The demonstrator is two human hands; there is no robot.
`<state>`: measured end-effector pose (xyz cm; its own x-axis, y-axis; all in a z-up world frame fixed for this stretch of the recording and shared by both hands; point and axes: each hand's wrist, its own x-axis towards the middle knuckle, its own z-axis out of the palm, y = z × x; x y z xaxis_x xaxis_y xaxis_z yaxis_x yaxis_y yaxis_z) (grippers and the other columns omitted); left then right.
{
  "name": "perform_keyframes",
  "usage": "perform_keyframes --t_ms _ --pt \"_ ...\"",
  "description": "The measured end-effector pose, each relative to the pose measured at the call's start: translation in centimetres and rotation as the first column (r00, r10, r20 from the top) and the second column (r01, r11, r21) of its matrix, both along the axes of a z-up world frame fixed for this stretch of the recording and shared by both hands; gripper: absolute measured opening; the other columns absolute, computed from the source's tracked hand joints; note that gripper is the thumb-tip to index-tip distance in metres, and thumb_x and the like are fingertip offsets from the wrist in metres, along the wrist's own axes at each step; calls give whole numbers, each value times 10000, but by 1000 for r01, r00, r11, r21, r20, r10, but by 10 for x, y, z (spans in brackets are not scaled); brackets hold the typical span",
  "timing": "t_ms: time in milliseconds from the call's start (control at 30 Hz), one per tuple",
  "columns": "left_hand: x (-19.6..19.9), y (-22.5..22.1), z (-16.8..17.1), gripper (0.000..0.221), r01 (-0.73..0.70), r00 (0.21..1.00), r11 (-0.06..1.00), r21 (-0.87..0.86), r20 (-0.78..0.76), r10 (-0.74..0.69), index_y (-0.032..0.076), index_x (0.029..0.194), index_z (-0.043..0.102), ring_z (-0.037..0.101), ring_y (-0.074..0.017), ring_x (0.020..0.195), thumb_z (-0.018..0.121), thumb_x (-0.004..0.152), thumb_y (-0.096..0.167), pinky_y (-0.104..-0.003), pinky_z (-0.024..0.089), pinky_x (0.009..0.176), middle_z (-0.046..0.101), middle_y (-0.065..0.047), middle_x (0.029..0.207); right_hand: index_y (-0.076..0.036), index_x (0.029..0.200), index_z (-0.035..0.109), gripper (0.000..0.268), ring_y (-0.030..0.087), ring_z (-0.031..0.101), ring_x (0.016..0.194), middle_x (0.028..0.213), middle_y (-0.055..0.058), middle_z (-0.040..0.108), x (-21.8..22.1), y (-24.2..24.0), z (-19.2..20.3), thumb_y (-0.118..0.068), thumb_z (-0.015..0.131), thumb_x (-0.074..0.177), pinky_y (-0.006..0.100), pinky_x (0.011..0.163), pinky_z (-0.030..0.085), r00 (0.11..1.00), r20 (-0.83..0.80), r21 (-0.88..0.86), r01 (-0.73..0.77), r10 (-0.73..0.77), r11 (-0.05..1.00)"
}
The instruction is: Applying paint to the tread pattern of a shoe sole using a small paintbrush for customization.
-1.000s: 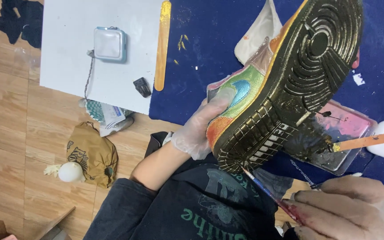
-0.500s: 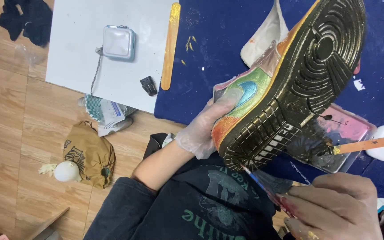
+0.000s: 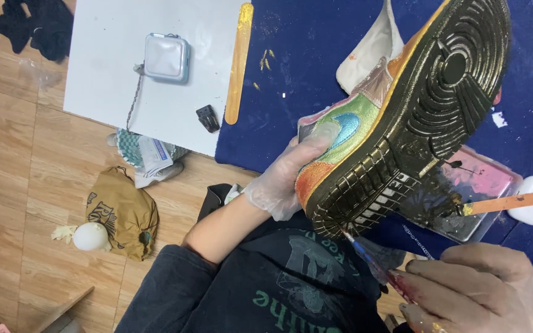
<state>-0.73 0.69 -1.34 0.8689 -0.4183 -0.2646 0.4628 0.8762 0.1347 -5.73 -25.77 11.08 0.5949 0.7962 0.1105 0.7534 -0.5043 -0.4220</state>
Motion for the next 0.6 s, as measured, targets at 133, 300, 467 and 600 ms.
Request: perform_keyframes --t_ms 133,300,467,600 --pt "1 1 4 515 2 1000 1000 -21 26 -2 -40 1437 531 703 -289 1159 718 1041 231 -415 586 1052 671 -216 1320 -106 868 791 140 26 772 829 967 -52 808 -8 -22 -16 -238 766 826 216 700 609 996 -79 -61 32 -36 998" --pt "1 1 2 573 48 998 999 18 -48 -47 -47 1404 542 725 -270 1090 756 984 279 -385 614 988 691 -210 1268 -129 861 809 140 71 783 828 926 -25 810 -8 -11 -11 -255 783 806 218 719 616 997 -62 35 45 -43 998" --pt "2 0 2 586 11 1000 999 33 16 -12 -35 1447 521 705 -287 1142 755 997 257 -415 591 1033 671 -221 1310 -108 933 787 213 13 753 905 1044 -52 801 -17 -32 -19 -294 764 831 247 800 600 1000 -25 -105 10 -13 994" --pt "0 2 -1 576 29 1000 999 -22 11 -29 -36 1451 517 703 -290 1154 753 1009 249 -408 590 1038 668 -220 1320 -114 873 800 197 86 764 855 961 -20 803 -10 -21 -13 -305 775 828 278 762 602 999 34 -27 -21 21 999"
